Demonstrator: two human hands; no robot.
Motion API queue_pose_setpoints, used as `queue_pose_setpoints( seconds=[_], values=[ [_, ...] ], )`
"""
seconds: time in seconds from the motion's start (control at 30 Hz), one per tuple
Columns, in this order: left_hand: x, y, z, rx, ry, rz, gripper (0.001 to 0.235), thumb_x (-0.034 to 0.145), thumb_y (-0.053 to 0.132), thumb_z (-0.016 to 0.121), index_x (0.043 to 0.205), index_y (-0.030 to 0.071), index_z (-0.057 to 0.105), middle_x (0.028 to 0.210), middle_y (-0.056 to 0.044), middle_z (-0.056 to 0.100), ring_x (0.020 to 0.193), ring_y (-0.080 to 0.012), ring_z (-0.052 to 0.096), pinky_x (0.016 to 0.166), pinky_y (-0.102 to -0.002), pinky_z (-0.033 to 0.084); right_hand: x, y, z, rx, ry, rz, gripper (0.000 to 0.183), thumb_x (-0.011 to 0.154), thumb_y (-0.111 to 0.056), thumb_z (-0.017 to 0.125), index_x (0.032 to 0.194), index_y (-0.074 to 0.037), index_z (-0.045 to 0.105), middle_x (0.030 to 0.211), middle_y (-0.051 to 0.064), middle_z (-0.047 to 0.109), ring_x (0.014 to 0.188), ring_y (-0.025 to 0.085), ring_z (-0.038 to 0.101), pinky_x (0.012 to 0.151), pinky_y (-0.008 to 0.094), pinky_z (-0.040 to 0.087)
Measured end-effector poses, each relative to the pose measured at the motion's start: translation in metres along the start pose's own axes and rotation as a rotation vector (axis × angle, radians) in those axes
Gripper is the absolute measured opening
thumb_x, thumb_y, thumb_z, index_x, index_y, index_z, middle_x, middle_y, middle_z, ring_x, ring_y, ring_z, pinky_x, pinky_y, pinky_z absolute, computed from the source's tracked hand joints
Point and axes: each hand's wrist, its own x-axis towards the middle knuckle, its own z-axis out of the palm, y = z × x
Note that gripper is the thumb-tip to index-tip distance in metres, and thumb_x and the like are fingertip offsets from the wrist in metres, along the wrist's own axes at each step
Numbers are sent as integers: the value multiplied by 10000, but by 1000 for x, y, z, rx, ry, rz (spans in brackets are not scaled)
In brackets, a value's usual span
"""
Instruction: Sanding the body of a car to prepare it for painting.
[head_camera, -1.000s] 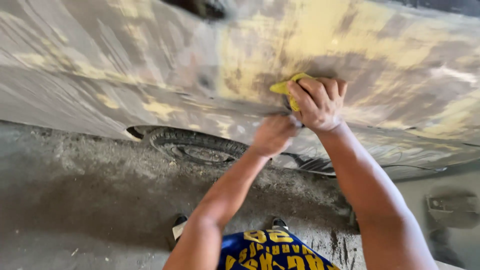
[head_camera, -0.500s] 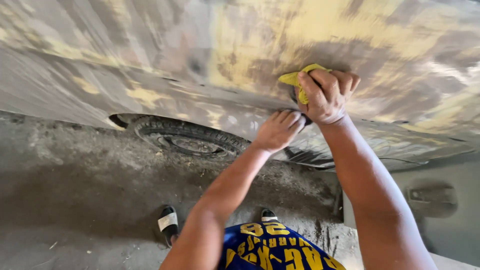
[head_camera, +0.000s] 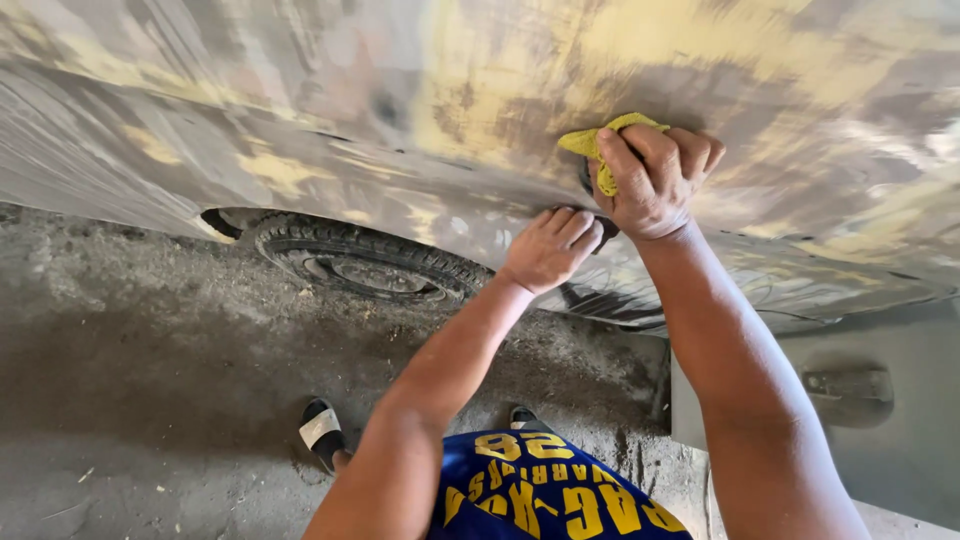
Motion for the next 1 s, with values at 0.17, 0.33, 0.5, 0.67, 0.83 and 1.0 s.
queue_pose_setpoints(
  seconds=[0.17, 0.33, 0.5, 0.67, 0.83, 1.0],
  values=[
    [-51, -88, -74, -81, 270, -125, 134, 1076, 138, 582, 1148, 194, 680, 1040, -9, 674, 955, -160, 635, 863, -310, 563, 7, -1, -9, 54, -58, -17, 287, 1027, -183, 801, 1283, -232, 681, 1169, -16, 618, 1054, 230, 537, 939, 432, 374],
    [-78, -146, -60, 311, 737, -396, 212, 1043, 244, 560, 1162, 71, 580, 1098, -161, 644, 1007, -241, 634, 825, -367, 584, 12, -14, 38, 7, 32, -11, 300, 1010, -278, 838, 1267, -239, 690, 1180, -49, 609, 1017, 166, 512, 906, 393, 377],
    [-17, -16, -10, 220, 88, -122, 94, 1006, 185, 642, 1082, 130, 645, 1114, -79, 661, 1022, -235, 618, 906, -410, 522, 58, -34, 27, 2, -94, -140, 305, 1040, -337, 788, 1317, -248, 697, 1203, -68, 616, 1093, 151, 533, 946, 378, 377],
    [-29, -71, -57, -565, -399, -587, 131, 1029, 237, 563, 999, 160, 665, 925, -35, 652, 839, -170, 627, 718, -339, 535, 28, 10, 27, -93, -11, -239, 351, 1020, -421, 725, 1327, -251, 713, 1220, -64, 620, 1092, 113, 526, 954, 351, 370],
    [-66, -145, -89, 559, 738, -219, 201, 1137, 259, 489, 1070, 96, 585, 1038, -117, 625, 932, -208, 600, 782, -319, 553, 26, 19, -7, -18, 10, -99, 341, 968, -219, 760, 1298, -229, 674, 1211, -12, 594, 1078, 241, 504, 962, 438, 368],
    [-18, -61, -5, 205, 631, -159, 81, 1072, 153, 563, 1017, 142, 622, 956, -50, 632, 862, -188, 570, 715, -319, 496, 22, 19, -4, -22, 25, -65, 327, 1006, -193, 807, 1302, -239, 676, 1203, -17, 604, 1065, 242, 520, 952, 442, 393]
  ],
)
